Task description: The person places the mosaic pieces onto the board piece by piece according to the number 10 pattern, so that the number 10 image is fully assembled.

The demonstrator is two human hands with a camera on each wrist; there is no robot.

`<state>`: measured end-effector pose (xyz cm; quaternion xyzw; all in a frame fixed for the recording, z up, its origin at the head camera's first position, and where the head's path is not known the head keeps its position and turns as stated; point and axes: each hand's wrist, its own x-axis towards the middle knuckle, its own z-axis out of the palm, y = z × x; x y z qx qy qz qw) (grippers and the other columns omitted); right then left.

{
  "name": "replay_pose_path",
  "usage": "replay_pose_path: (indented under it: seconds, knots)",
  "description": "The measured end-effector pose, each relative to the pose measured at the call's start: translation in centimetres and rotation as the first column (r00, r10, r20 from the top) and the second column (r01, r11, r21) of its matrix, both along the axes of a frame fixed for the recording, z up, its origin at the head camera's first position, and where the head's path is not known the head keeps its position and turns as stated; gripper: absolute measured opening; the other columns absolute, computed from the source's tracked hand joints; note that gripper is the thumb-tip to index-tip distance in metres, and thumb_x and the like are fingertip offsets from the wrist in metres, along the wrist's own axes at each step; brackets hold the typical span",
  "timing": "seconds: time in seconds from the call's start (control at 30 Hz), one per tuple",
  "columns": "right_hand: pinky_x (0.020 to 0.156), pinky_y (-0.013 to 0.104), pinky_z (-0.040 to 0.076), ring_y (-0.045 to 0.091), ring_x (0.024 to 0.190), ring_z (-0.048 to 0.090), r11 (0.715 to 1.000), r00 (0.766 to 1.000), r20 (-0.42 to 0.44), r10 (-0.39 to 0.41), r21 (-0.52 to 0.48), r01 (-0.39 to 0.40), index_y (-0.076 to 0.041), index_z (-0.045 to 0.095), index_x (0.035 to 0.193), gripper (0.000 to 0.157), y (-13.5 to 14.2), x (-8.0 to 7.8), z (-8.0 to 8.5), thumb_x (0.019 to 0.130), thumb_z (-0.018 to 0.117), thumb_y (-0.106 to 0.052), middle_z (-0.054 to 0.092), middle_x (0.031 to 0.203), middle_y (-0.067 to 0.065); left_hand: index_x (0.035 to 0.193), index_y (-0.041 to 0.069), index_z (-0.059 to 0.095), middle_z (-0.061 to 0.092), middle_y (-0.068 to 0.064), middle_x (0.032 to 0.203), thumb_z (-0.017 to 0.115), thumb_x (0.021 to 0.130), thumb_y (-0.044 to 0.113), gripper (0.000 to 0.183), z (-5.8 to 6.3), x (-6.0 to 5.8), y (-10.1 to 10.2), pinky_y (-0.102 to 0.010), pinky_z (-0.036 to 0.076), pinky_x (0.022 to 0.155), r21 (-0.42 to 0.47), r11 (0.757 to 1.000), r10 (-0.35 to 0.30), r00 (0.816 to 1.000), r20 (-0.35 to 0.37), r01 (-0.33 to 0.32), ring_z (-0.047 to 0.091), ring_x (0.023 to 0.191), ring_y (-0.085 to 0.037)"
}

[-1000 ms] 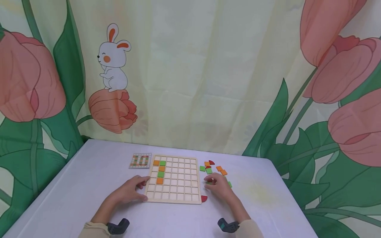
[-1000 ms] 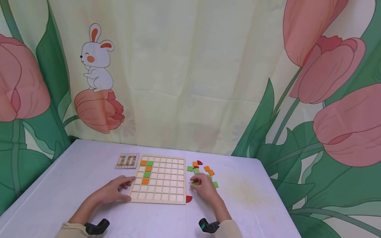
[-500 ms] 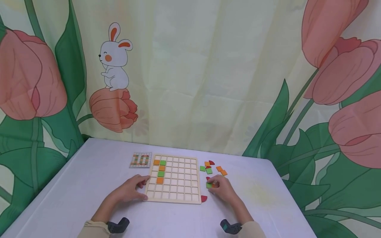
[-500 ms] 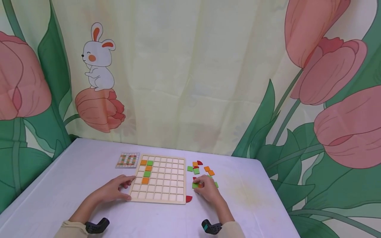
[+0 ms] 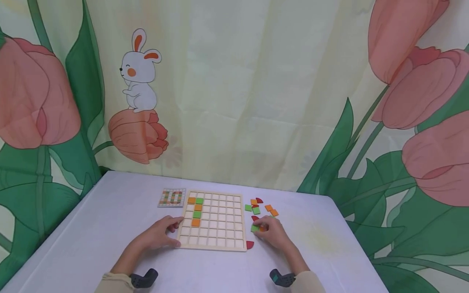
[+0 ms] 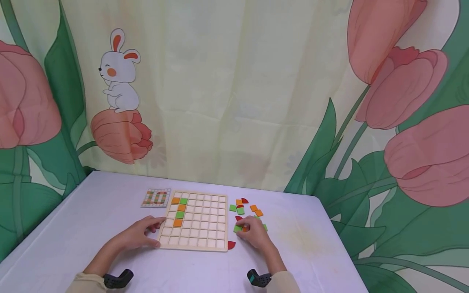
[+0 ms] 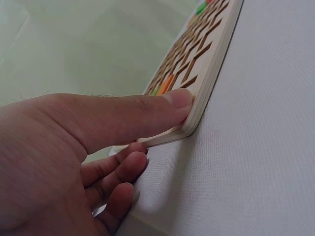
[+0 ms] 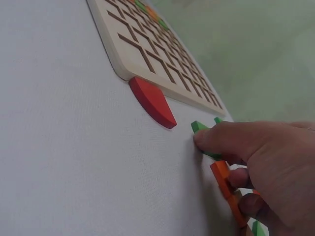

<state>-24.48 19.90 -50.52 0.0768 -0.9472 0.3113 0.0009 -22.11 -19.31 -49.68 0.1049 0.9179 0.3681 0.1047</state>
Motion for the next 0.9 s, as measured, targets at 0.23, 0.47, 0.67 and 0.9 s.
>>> replay_pose_path:
  seconds: [0.23, 0.47, 0.67, 0.9]
  knots:
    - [0.062, 0.020, 0.047, 0.013, 0.078, 0.052, 0.999, 1.000, -0.011, 0.021, -0.036, -0.021, -0.018, 0.075, 0.106, 0.028, -0.4, -0.1, 0.1, 0.079, 0.079, -0.023, 0.066, 0.091, -0.005, 0.140, 0.009, 0.051, 0.050, 0.001, 0.098, 0.089, 0.063, 0.020, 0.086, -0.1, 0.0, -0.2, -0.028, 0.041, 0.078, 0.011, 1.000, -0.002, 1.000, 0.003, 0.002, 0.047, 0.092, -0.014]
    - [0.061, 0.020, 0.045, 0.013, 0.076, 0.052, 0.995, 0.998, -0.010, 0.070, -0.070, -0.070, -0.018, 0.075, 0.106, 0.026, -1.4, -0.3, 0.8, 0.080, 0.079, -0.024, 0.067, 0.095, -0.004, 0.139, 0.009, 0.051, 0.050, 0.002, 0.099, 0.089, 0.063, 0.019, 0.086, 0.2, 0.2, -0.1, -0.028, 0.041, 0.078, 0.009, 1.000, 0.002, 1.000, 0.001, -0.002, 0.047, 0.093, -0.014]
    - [0.062, 0.020, 0.045, 0.012, 0.076, 0.052, 0.990, 0.992, -0.024, 0.121, -0.077, -0.122, -0.019, 0.075, 0.105, 0.025, -2.7, -0.5, 1.0, 0.081, 0.078, -0.024, 0.067, 0.094, -0.004, 0.140, 0.009, 0.051, 0.051, 0.002, 0.099, 0.089, 0.063, 0.020, 0.086, 0.2, 0.2, -0.1, -0.028, 0.041, 0.079, 0.003, 1.000, 0.004, 1.000, -0.008, -0.004, 0.047, 0.092, -0.013]
    - [0.063, 0.019, 0.046, 0.010, 0.075, 0.053, 0.981, 0.983, -0.035, 0.178, -0.074, -0.180, -0.019, 0.075, 0.104, 0.024, -4.4, -0.3, 1.6, 0.081, 0.077, -0.025, 0.068, 0.099, -0.004, 0.140, 0.009, 0.051, 0.051, 0.002, 0.098, 0.089, 0.063, 0.018, 0.086, 0.1, 0.2, 0.0, -0.028, 0.041, 0.079, 0.001, 1.000, 0.008, 1.000, -0.005, -0.008, 0.047, 0.092, -0.013]
